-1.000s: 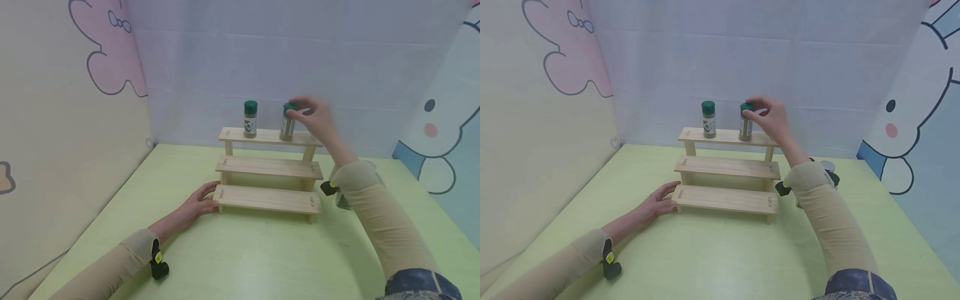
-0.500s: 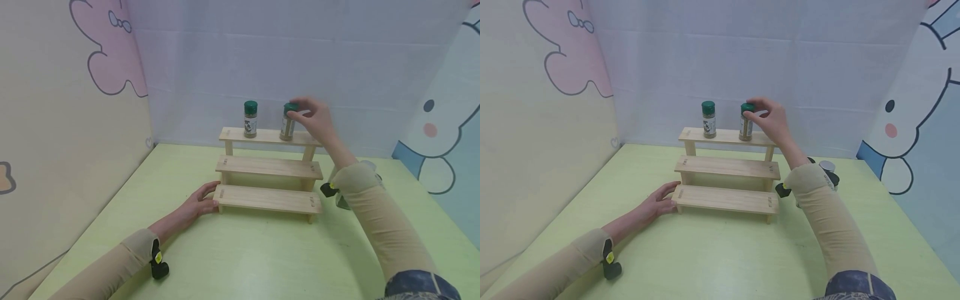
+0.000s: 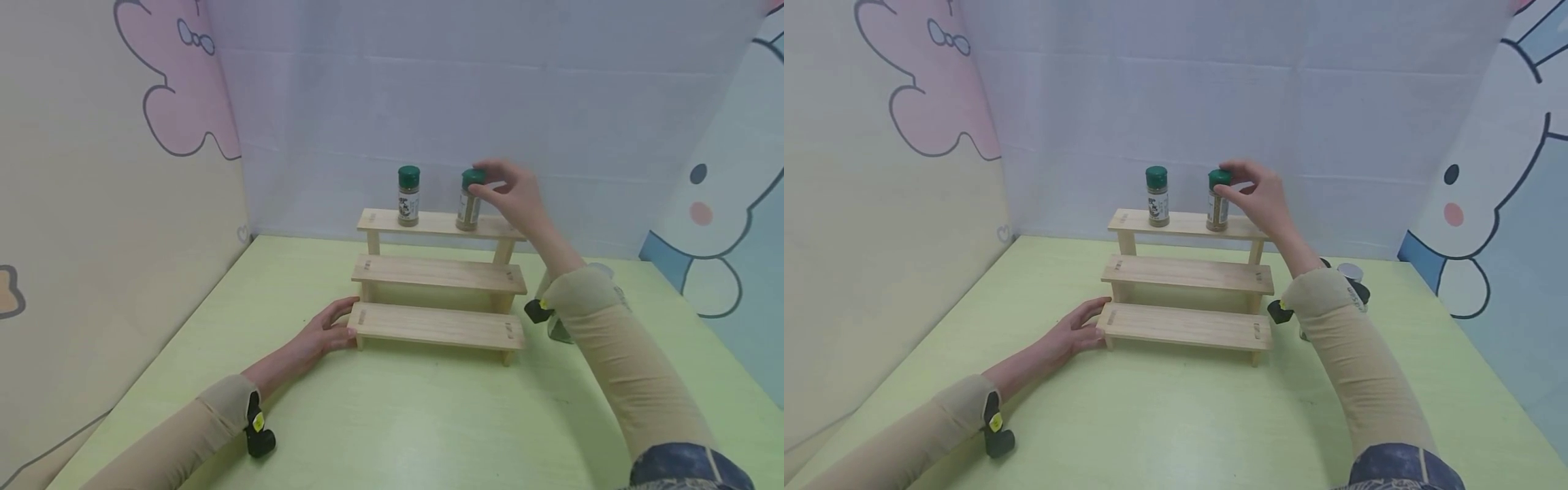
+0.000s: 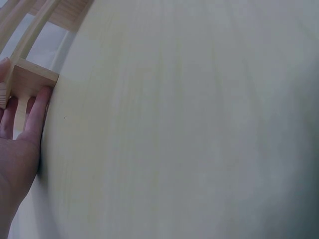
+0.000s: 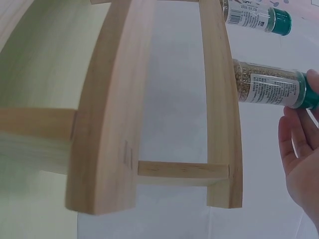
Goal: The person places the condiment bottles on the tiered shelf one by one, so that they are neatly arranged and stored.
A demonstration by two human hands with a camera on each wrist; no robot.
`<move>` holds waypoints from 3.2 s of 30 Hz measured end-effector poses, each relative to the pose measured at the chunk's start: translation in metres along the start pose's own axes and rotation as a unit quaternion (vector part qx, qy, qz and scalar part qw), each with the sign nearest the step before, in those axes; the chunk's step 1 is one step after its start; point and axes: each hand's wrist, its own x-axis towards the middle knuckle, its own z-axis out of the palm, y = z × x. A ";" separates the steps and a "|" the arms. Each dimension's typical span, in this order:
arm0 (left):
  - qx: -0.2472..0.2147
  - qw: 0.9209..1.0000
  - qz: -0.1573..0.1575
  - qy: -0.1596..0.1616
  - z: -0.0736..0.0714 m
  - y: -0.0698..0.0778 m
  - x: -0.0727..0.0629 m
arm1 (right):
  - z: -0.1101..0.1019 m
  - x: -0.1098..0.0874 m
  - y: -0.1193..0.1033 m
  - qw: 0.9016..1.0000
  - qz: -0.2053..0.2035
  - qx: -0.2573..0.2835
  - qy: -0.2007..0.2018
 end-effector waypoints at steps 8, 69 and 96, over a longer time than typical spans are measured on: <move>0.003 1.000 -0.004 0.002 0.000 -0.002 0.001 | -0.006 -0.006 -0.001 1.000 -0.006 0.005 -0.014; -0.007 1.000 -0.002 -0.001 -0.002 -0.005 -0.001 | -0.113 -0.182 0.062 0.969 0.016 -0.233 -0.084; -0.004 1.000 0.009 -0.007 -0.001 -0.002 0.002 | -0.122 -0.162 0.044 0.915 0.004 -0.290 -0.282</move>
